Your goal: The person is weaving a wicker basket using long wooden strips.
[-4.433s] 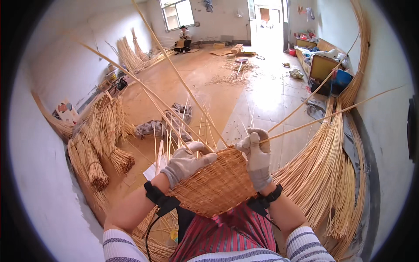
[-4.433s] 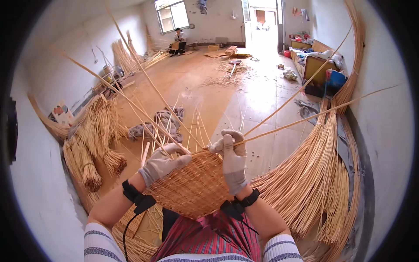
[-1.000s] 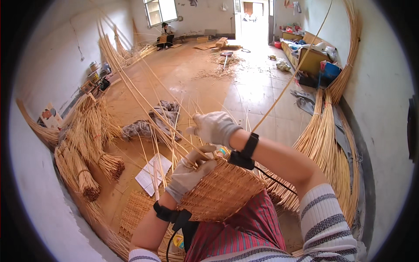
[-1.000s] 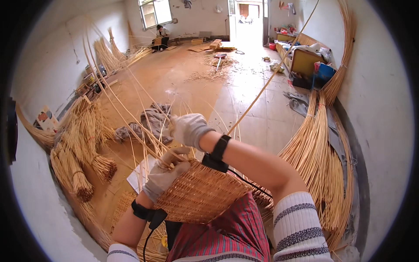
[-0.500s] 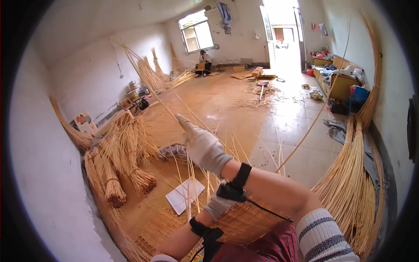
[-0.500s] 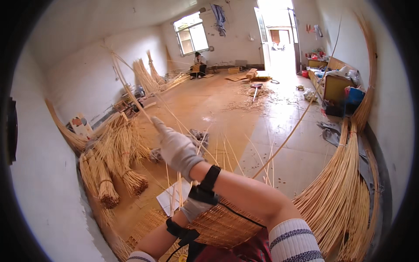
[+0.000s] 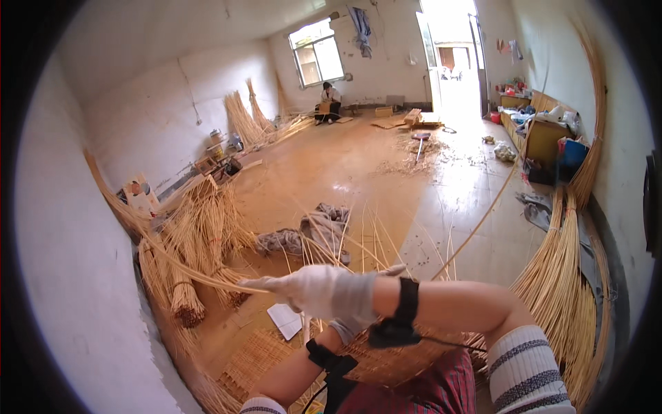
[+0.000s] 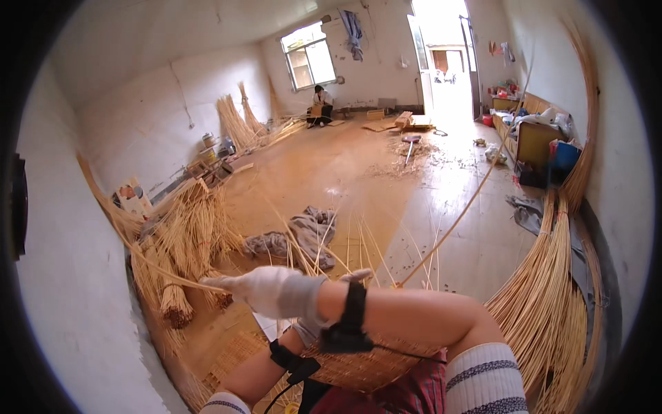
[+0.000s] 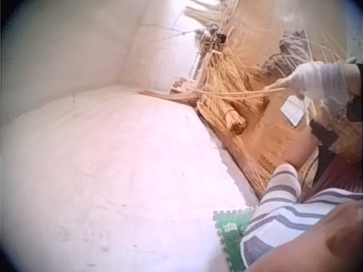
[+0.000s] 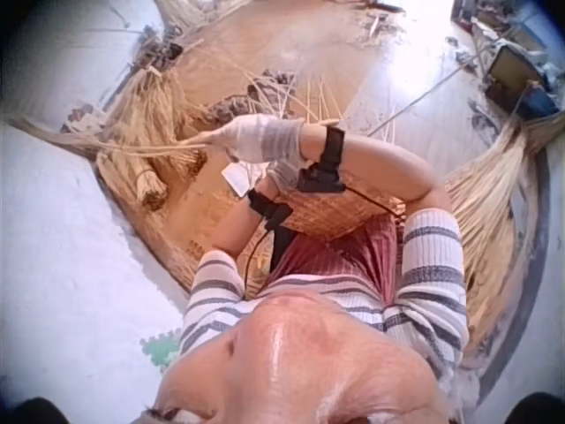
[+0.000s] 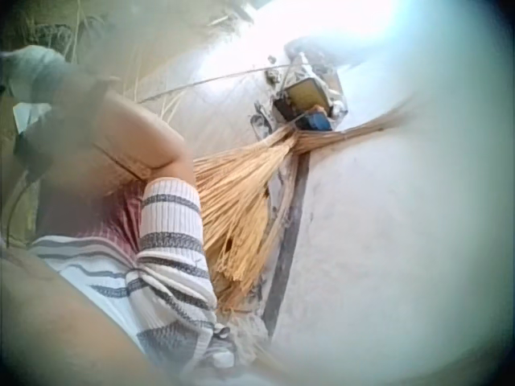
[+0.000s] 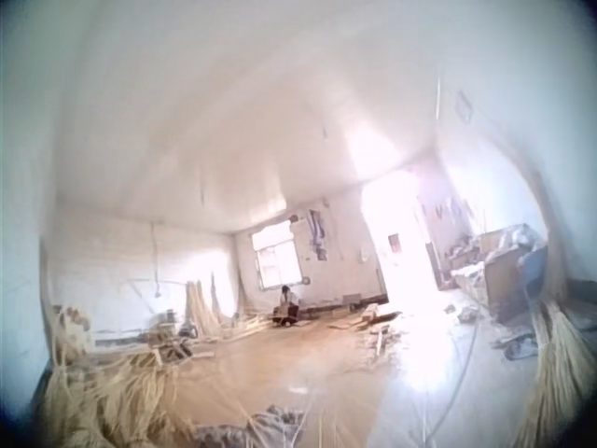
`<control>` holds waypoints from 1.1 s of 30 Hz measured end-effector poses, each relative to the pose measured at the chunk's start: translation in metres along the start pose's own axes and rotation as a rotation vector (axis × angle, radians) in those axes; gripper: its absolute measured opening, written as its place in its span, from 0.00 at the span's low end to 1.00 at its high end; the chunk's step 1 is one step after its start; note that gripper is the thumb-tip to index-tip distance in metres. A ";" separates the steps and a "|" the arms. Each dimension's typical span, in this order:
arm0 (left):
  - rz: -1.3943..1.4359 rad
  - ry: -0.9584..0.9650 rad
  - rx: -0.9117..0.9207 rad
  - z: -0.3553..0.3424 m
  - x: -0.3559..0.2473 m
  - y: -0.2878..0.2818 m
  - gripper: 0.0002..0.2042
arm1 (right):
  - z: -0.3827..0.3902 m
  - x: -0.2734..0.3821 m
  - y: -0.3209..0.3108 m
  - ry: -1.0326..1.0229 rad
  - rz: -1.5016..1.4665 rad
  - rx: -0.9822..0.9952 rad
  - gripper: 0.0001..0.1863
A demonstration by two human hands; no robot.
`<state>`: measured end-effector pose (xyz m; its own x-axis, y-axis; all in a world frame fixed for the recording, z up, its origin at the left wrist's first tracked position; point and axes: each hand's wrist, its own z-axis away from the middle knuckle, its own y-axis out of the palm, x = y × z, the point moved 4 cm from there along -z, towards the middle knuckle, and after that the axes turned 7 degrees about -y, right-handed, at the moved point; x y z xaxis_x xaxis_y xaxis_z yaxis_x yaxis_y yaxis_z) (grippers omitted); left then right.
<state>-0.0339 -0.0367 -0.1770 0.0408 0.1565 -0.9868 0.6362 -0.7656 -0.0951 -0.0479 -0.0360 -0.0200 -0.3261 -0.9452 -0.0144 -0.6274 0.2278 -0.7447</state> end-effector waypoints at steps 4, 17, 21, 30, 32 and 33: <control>-0.215 0.100 -0.111 -0.003 0.018 -0.010 0.28 | 0.003 -0.052 -0.037 0.355 0.118 0.180 0.23; -0.296 -0.242 -0.248 0.022 -0.057 0.026 0.35 | 0.039 0.049 -0.007 -0.114 0.088 -0.042 0.32; 0.424 -0.149 -0.105 -0.006 -0.029 0.029 0.44 | 0.044 -0.021 -0.055 0.303 0.103 0.174 0.34; 0.300 0.018 -0.148 -0.020 -0.005 0.011 0.37 | 0.048 -0.019 -0.046 0.354 -0.004 0.220 0.39; -0.042 -0.160 -0.191 -0.003 -0.043 0.032 0.38 | 0.054 0.003 -0.029 0.233 -0.034 0.143 0.40; -0.474 -0.292 -0.243 0.008 -0.058 0.032 0.38 | 0.051 0.037 -0.038 0.087 -0.078 0.119 0.40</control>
<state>-0.0226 -0.0753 -0.1239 -0.4812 0.2415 -0.8427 0.6924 -0.4848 -0.5343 0.0002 -0.0911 -0.0264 -0.3426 -0.9341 0.1006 -0.5668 0.1201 -0.8151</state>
